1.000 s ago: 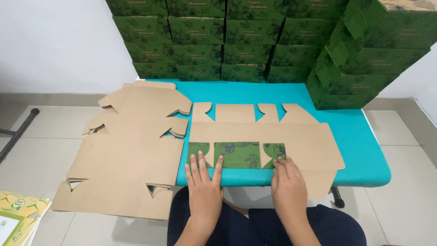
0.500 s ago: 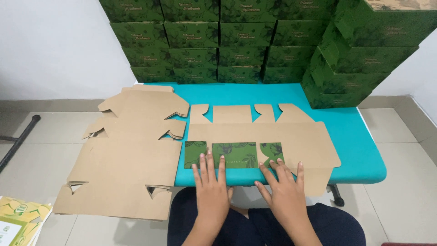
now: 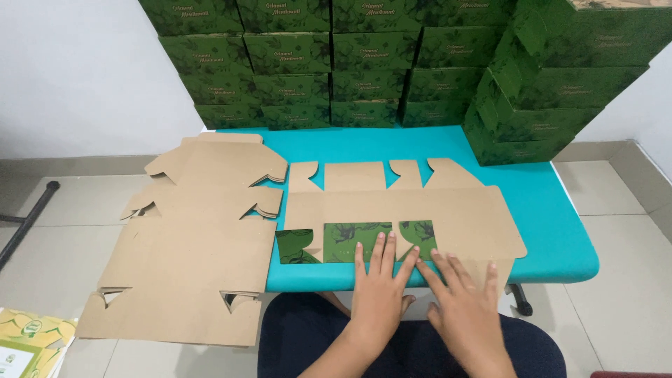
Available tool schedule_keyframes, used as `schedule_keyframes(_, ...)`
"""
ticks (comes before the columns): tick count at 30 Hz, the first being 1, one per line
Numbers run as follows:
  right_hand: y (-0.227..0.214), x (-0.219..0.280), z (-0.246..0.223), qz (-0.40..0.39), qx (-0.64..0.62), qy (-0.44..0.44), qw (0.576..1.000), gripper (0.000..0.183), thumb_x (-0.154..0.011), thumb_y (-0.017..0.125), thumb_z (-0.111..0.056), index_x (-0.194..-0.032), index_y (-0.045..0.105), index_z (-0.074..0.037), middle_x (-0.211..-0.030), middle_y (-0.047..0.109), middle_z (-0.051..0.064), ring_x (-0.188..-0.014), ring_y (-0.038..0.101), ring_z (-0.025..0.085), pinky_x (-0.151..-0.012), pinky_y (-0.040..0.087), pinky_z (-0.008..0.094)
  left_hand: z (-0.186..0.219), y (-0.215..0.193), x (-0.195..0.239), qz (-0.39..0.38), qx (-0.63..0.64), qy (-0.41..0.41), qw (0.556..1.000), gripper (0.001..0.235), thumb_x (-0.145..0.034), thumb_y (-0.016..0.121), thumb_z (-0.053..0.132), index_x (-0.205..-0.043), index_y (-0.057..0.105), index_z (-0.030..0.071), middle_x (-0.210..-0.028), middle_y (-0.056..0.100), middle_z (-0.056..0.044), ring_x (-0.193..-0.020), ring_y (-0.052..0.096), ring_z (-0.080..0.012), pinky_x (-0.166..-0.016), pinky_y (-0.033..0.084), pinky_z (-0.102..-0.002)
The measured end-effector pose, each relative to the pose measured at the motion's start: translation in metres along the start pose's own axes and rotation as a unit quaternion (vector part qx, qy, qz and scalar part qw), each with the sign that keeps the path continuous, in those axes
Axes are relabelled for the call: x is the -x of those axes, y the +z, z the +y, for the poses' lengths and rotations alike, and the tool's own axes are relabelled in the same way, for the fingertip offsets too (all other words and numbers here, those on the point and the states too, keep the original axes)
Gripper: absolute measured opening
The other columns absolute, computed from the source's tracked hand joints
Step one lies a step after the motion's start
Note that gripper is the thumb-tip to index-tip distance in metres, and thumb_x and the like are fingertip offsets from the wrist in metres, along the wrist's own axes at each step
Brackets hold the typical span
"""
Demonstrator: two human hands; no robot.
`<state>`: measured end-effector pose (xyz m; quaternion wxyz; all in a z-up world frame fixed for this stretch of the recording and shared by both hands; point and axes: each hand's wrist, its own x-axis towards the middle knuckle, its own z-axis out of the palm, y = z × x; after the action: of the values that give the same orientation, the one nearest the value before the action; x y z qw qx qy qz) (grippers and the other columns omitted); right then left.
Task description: The person assembles flat cardboard pieces into small green boxes by folding the sides and tucking the flaps. The person repeats this process for multiple boxes, stacking the finished ones on a nearby pile.
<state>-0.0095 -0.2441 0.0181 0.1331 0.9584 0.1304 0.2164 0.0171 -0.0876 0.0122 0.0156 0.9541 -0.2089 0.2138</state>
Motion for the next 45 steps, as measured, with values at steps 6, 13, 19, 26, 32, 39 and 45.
schedule_keyframes(6,-0.011,0.004,0.051,-0.007,-0.120,0.117,0.986,0.055,-0.074,0.060,-0.047,-0.125,0.056,-0.027,-0.124,0.061,-0.007,-0.116,0.055,0.007,-0.113,0.023,0.059,0.004,0.009,-0.001,-0.015,-0.014,-0.014,1.000,0.095,-0.062,0.067,0.056,-0.144,0.030,0.028,-0.152,0.023,-0.019,-0.141,0.018,-0.0373,-0.108,0.017,-0.065)
schedule_keyframes(13,-0.011,-0.036,0.042,0.232,-0.180,0.161,0.942,0.043,-0.091,0.066,-0.028,-0.124,0.058,-0.001,-0.123,0.063,0.014,-0.112,0.059,0.029,-0.114,0.029,0.060,0.006,0.008,-0.002,-0.026,-0.010,-0.018,0.999,0.093,-0.063,0.066,0.056,-0.144,0.030,0.029,-0.151,0.023,-0.020,-0.141,0.017,-0.0381,-0.108,0.016,-0.066)
schedule_keyframes(19,0.036,-0.075,0.051,0.063,-0.253,0.238,0.936,0.061,-0.088,0.058,-0.045,-0.129,0.051,0.000,-0.129,0.056,0.016,-0.118,0.051,0.034,-0.105,0.028,0.056,0.006,0.008,-0.002,-0.035,-0.018,-0.018,0.999,0.094,-0.062,0.066,0.056,-0.144,0.029,0.029,-0.153,0.020,-0.020,-0.142,0.016,-0.0380,-0.109,0.015,-0.066)
schedule_keyframes(26,0.075,-0.061,0.056,-0.087,-0.209,0.145,0.963,0.057,-0.096,0.031,-0.038,-0.147,0.028,-0.012,-0.154,0.024,0.007,-0.144,0.017,0.024,-0.113,0.012,0.050,0.006,0.009,-0.002,-0.036,-0.019,-0.014,0.999,0.094,-0.062,0.065,0.059,-0.144,0.028,0.030,-0.152,0.021,-0.019,-0.141,0.016,-0.0384,-0.108,0.015,-0.066)
schedule_keyframes(32,0.057,-0.026,0.046,-0.047,-0.173,0.047,0.983,0.060,-0.097,0.029,-0.040,-0.148,0.023,-0.008,-0.156,0.019,0.008,-0.144,0.016,0.021,-0.114,0.014,0.041,0.005,0.005,-0.002,-0.025,-0.016,-0.012,0.999,0.095,-0.061,0.066,0.058,-0.144,0.030,0.029,-0.152,0.022,-0.019,-0.141,0.017,-0.0381,-0.108,0.015,-0.066)
schedule_keyframes(39,0.030,-0.003,0.021,0.018,-0.147,0.092,0.985,0.068,-0.089,0.040,-0.050,-0.145,0.034,-0.012,-0.153,0.033,0.008,-0.142,0.028,0.024,-0.113,0.022,0.044,0.011,-0.025,-0.010,0.038,0.107,0.034,0.993,0.077,-0.068,0.072,0.046,-0.132,0.048,0.010,-0.153,0.024,-0.022,-0.142,0.017,-0.0422,-0.110,0.013,-0.064)
schedule_keyframes(45,0.039,0.015,0.017,0.036,-0.136,0.090,0.986,0.068,-0.084,0.044,-0.040,-0.144,0.033,-0.011,-0.154,0.031,0.005,-0.145,0.025,0.019,-0.116,0.016,0.049,0.044,0.011,-0.014,0.074,0.114,0.080,0.987,0.060,-0.090,0.048,0.027,-0.146,0.037,0.012,-0.149,0.040,-0.010,-0.138,0.033,-0.0331,-0.114,0.020,-0.052)
